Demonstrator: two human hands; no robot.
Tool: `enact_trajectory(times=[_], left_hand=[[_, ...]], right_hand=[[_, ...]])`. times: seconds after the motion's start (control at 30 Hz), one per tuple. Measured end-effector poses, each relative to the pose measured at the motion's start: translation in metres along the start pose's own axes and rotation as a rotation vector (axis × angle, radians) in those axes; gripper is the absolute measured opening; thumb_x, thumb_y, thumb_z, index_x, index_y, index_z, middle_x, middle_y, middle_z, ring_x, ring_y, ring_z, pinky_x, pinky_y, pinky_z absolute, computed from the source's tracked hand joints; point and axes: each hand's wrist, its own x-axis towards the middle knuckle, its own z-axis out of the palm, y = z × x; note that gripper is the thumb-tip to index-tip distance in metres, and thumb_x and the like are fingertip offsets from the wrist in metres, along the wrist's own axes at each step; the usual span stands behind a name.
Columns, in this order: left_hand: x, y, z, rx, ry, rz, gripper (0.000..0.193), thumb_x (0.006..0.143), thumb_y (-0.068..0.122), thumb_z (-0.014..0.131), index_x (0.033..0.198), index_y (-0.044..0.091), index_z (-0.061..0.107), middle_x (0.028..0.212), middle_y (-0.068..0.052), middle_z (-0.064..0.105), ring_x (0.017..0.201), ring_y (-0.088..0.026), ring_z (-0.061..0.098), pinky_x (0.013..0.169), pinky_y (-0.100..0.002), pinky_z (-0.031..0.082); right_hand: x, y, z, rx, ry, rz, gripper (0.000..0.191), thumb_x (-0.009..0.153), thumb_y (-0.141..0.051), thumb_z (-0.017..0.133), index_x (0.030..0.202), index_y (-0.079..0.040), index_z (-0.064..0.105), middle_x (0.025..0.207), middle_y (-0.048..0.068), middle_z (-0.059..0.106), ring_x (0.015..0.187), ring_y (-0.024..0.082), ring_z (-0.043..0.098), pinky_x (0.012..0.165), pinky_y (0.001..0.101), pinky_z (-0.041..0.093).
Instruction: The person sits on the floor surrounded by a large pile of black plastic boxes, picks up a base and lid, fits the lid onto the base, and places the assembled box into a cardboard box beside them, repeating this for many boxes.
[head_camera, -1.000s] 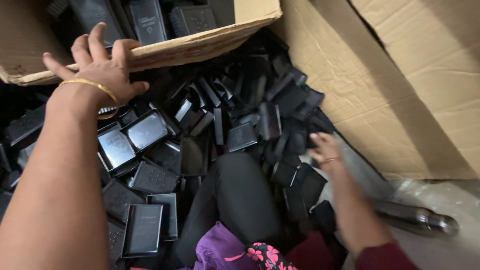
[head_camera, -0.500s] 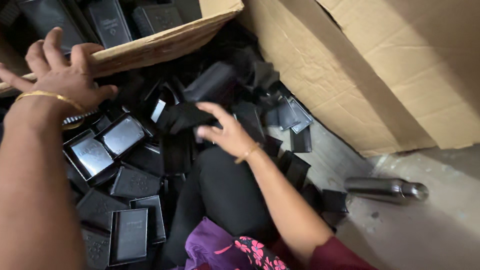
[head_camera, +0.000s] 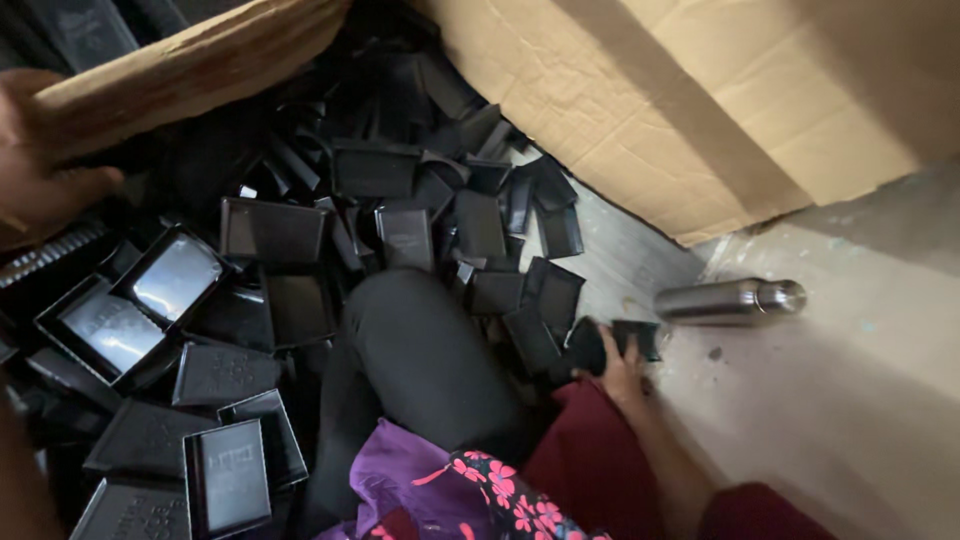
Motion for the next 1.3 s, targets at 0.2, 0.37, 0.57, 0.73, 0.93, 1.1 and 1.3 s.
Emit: enact_trajectory(times=[0.2, 0.37, 0.57, 0.73, 0.93, 1.1, 1.3], left_hand=[[0.006, -0.001, 0.003, -0.079, -0.074, -0.012, 0.059, 0.079, -0.012, 0.074, 0.135, -0.008, 0.055, 0.115, -0.025, 0.067, 0.109, -0.031, 0.068, 0.1, -0.043, 0.055], [-0.001, -0.012, 0.011, -0.164, -0.014, -0.023, 0.065, 0.082, -0.009, 0.071, 0.143, -0.007, 0.048, 0.121, -0.025, 0.063, 0.115, -0.032, 0.064, 0.102, -0.043, 0.053], [-0.003, -0.009, 0.009, 0.157, -0.034, -0.079, 0.061, 0.083, -0.004, 0.08, 0.138, -0.005, 0.054, 0.118, -0.024, 0.066, 0.11, -0.034, 0.069, 0.099, -0.044, 0.056], [-0.006, -0.012, 0.007, 0.064, -0.037, -0.09, 0.061, 0.088, -0.001, 0.078, 0.143, -0.005, 0.051, 0.116, -0.024, 0.066, 0.11, -0.035, 0.068, 0.098, -0.045, 0.055], [-0.008, -0.03, 0.01, 0.01, -0.017, -0.001, 0.071, 0.078, -0.003, 0.08, 0.14, -0.007, 0.048, 0.114, -0.027, 0.065, 0.11, -0.036, 0.067, 0.099, -0.046, 0.054], [-0.011, -0.029, 0.008, 0.107, -0.01, -0.013, 0.074, 0.079, -0.002, 0.083, 0.143, -0.009, 0.046, 0.115, -0.03, 0.066, 0.108, -0.038, 0.068, 0.097, -0.046, 0.056], [-0.016, -0.021, 0.009, 0.355, -0.044, -0.271, 0.083, 0.078, 0.014, 0.09, 0.144, -0.006, 0.044, 0.119, -0.033, 0.065, 0.107, -0.044, 0.068, 0.089, -0.049, 0.057]], right_hand=[[0.014, -0.11, -0.001, 0.249, 0.344, 0.1, 0.066, 0.065, -0.011, 0.086, 0.128, -0.021, 0.066, 0.112, 0.019, 0.063, 0.11, 0.039, 0.06, 0.099, 0.0467, 0.05], [0.059, -0.226, -0.031, 0.777, 0.395, -0.017, 0.057, 0.073, -0.011, 0.078, 0.129, -0.013, 0.067, 0.113, 0.016, 0.075, 0.106, 0.03, 0.072, 0.093, 0.0394, 0.055], [0.073, -0.373, -0.086, 1.237, -0.187, -0.764, 0.071, 0.092, -0.024, 0.08, 0.153, -0.011, 0.047, 0.158, 0.014, 0.05, 0.149, 0.026, 0.044, 0.122, 0.0376, 0.036], [0.087, -0.28, -0.118, 0.869, -0.276, -0.909, 0.05, 0.098, -0.019, 0.07, 0.146, -0.011, 0.056, 0.149, 0.008, 0.059, 0.139, 0.022, 0.058, 0.112, 0.0402, 0.055], [0.068, -0.024, -0.065, -0.083, -0.377, -0.479, 0.06, 0.074, -0.018, 0.077, 0.132, -0.009, 0.065, 0.13, 0.015, 0.068, 0.118, 0.033, 0.065, 0.098, 0.041, 0.053], [-0.013, 0.056, 0.011, 0.15, -0.78, -0.089, 0.054, 0.079, -0.03, 0.072, 0.129, -0.009, 0.066, 0.127, 0.014, 0.069, 0.117, 0.031, 0.065, 0.099, 0.0398, 0.051], [-0.03, 0.042, 0.011, 0.19, -0.473, 0.113, 0.053, 0.085, -0.044, 0.065, 0.126, -0.01, 0.068, 0.124, 0.013, 0.07, 0.116, 0.029, 0.065, 0.1, 0.0383, 0.049]])
